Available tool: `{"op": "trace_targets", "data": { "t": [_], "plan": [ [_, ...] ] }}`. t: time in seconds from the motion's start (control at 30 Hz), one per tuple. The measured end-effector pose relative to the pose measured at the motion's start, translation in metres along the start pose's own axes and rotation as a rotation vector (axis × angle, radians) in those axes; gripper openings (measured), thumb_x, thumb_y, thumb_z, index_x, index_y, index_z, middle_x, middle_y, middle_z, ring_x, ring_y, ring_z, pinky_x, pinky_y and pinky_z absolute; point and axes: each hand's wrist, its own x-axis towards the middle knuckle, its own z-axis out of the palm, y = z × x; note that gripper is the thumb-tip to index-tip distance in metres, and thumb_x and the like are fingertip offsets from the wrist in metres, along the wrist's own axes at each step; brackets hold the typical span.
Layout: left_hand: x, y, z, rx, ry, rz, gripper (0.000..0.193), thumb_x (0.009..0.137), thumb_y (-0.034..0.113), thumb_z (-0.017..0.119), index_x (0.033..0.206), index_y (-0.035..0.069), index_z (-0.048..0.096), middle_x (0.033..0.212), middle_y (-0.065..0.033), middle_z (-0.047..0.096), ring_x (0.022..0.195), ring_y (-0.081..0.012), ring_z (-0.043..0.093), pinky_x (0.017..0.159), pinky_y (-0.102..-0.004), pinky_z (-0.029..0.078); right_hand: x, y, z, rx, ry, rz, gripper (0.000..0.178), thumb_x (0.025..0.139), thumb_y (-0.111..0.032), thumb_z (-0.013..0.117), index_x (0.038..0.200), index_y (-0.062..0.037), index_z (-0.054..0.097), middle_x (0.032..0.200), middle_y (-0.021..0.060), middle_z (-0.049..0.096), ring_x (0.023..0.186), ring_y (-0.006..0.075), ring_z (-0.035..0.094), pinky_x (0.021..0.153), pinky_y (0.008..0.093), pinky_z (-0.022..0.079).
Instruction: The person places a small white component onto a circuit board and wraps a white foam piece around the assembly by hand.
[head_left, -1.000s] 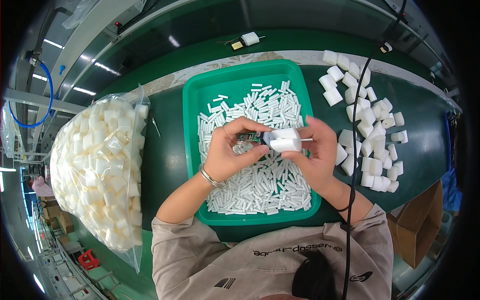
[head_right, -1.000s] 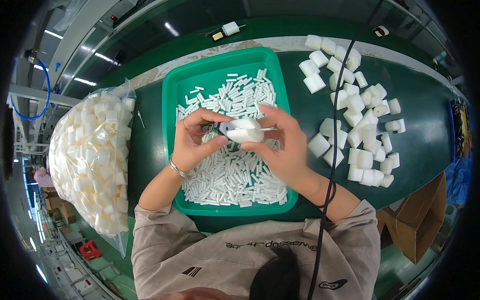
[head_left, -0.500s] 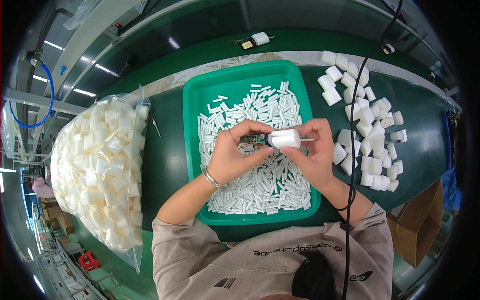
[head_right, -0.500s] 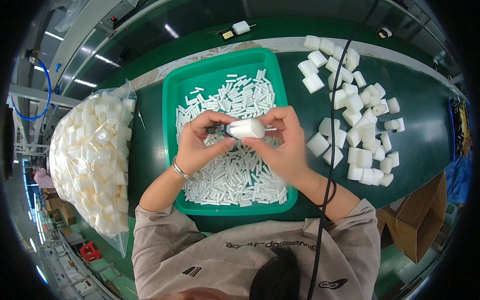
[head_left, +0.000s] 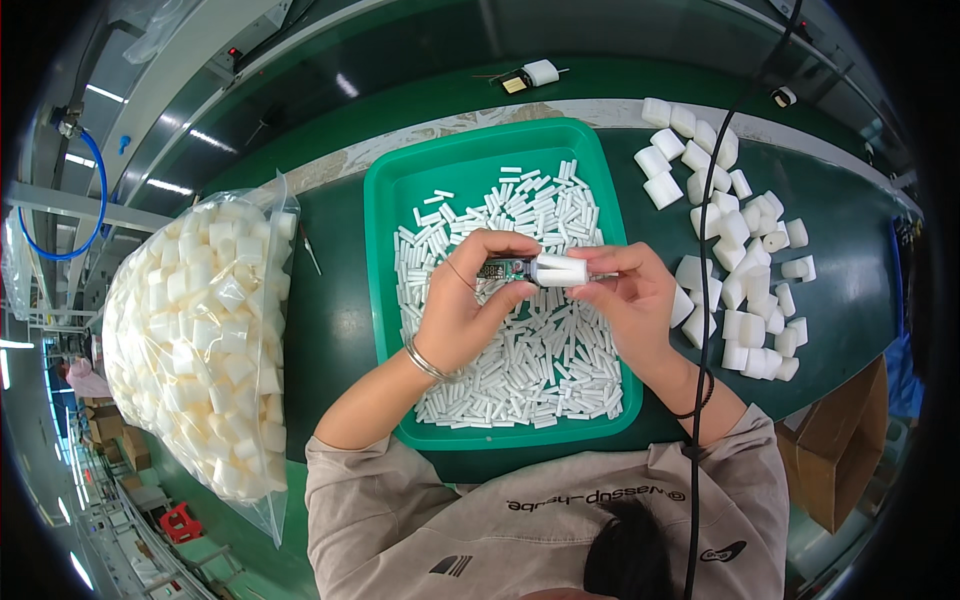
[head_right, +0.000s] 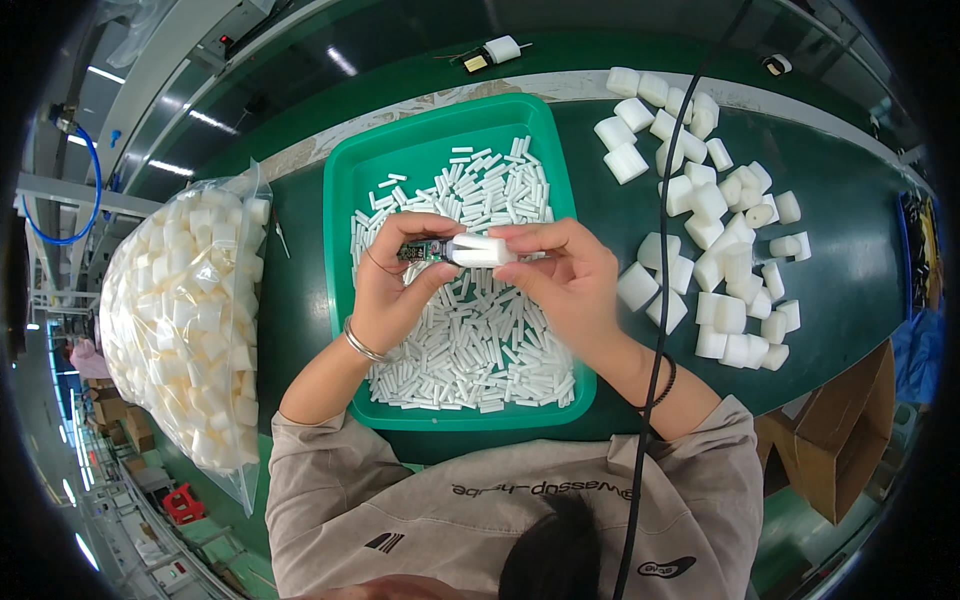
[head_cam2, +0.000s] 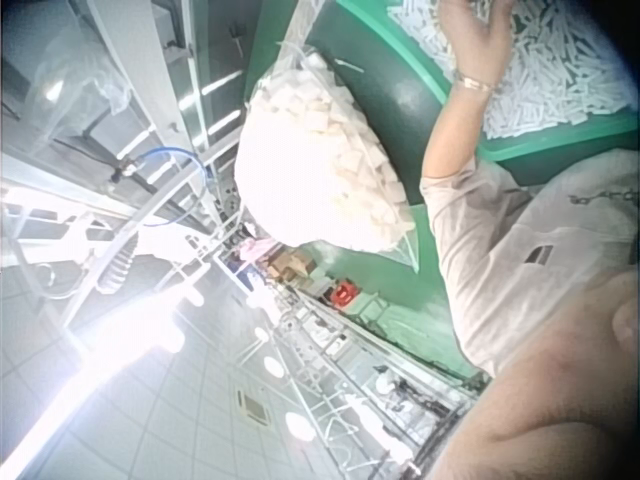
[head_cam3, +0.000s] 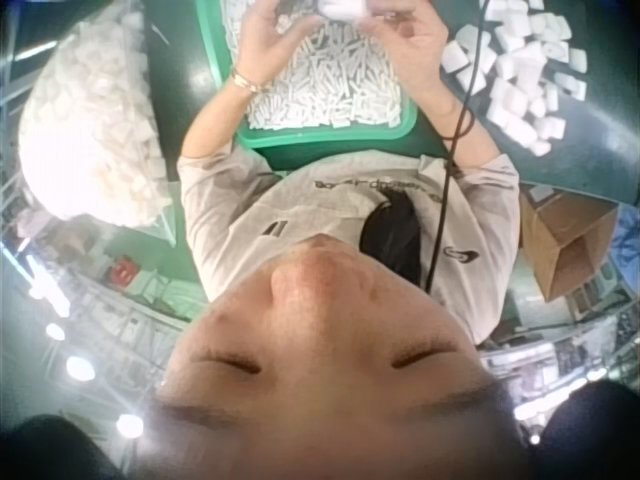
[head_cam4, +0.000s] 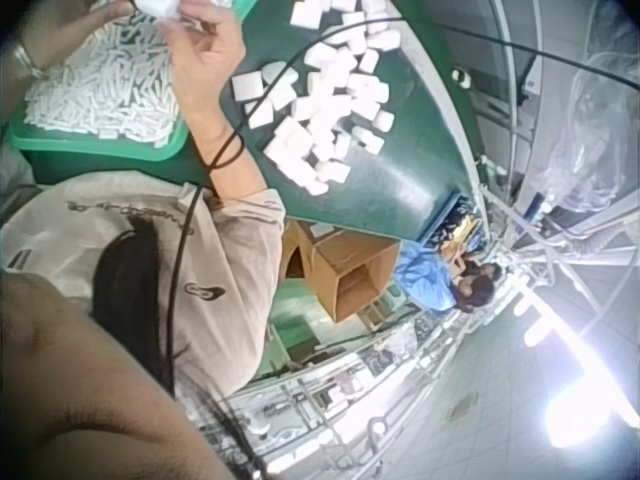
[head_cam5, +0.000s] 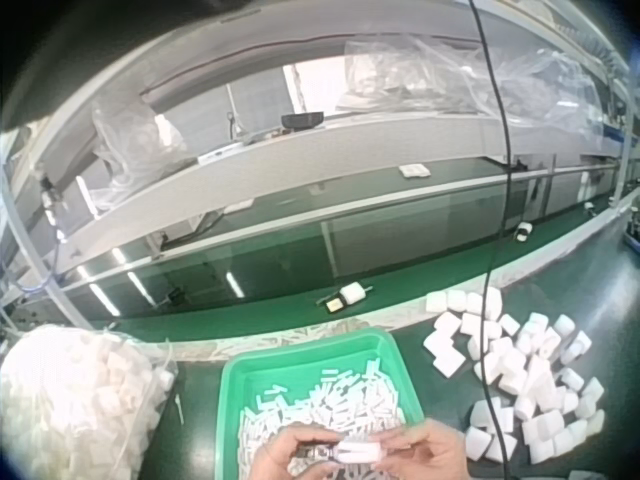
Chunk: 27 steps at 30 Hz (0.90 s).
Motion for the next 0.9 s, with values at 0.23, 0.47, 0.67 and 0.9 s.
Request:
{"op": "trace_targets", "data": {
  "t": [0.23,0.47,0.67,0.9],
  "plan": [
    [0.002,0.005,-0.006,0.205,-0.079,0.122,0.029,0.068,-0.001,0.063,0.096,0.005,0.056,0.091,-0.0089,0.056,0.080,-0.0197,0.055,0.069,-0.0268,0.044,0.002,-0.001,0.000,-0.006,-0.033,0.009,0.029,0.071,0.012,0.059,0.095,0.0019,0.045,0.100,0.0197,0.056,0.092,0.0208,0.057,0.075,0.0270,0.050],
    [0.013,0.002,-0.013,0.241,-0.055,0.197,0.023,0.064,0.002,0.068,0.085,0.004,0.059,0.090,-0.0082,0.056,0.080,-0.0194,0.054,0.067,-0.0266,0.044,0.005,-0.002,0.005,-0.037,-0.022,0.039,0.049,0.072,0.007,0.060,0.111,-0.0031,0.032,0.098,0.0165,0.056,0.086,0.0164,0.058,0.069,0.0247,0.050],
    [0.110,-0.059,-0.119,0.119,0.485,-0.201,0.016,0.073,0.012,0.066,0.087,0.004,0.061,0.075,0.0022,0.056,0.065,-0.0065,0.053,0.057,-0.0175,0.042,0.005,-0.006,0.008,-0.656,-0.272,0.140,0.031,0.070,-0.011,0.066,0.097,-0.0052,0.054,0.097,0.0053,0.053,0.073,0.0171,0.052,0.066,0.0259,0.045],
    [0.160,-0.163,-0.263,0.934,0.510,-0.372,0.049,0.062,0.047,0.069,0.089,0.007,0.062,0.078,-0.0063,0.063,0.071,-0.0206,0.059,0.068,-0.0313,0.046,0.000,0.007,0.020,-1.169,-0.560,-0.258,0.026,0.063,-0.018,0.064,0.086,-0.0081,0.055,0.078,0.0022,0.048,0.081,0.0178,0.046,0.067,0.0291,0.038]
  ]
}}
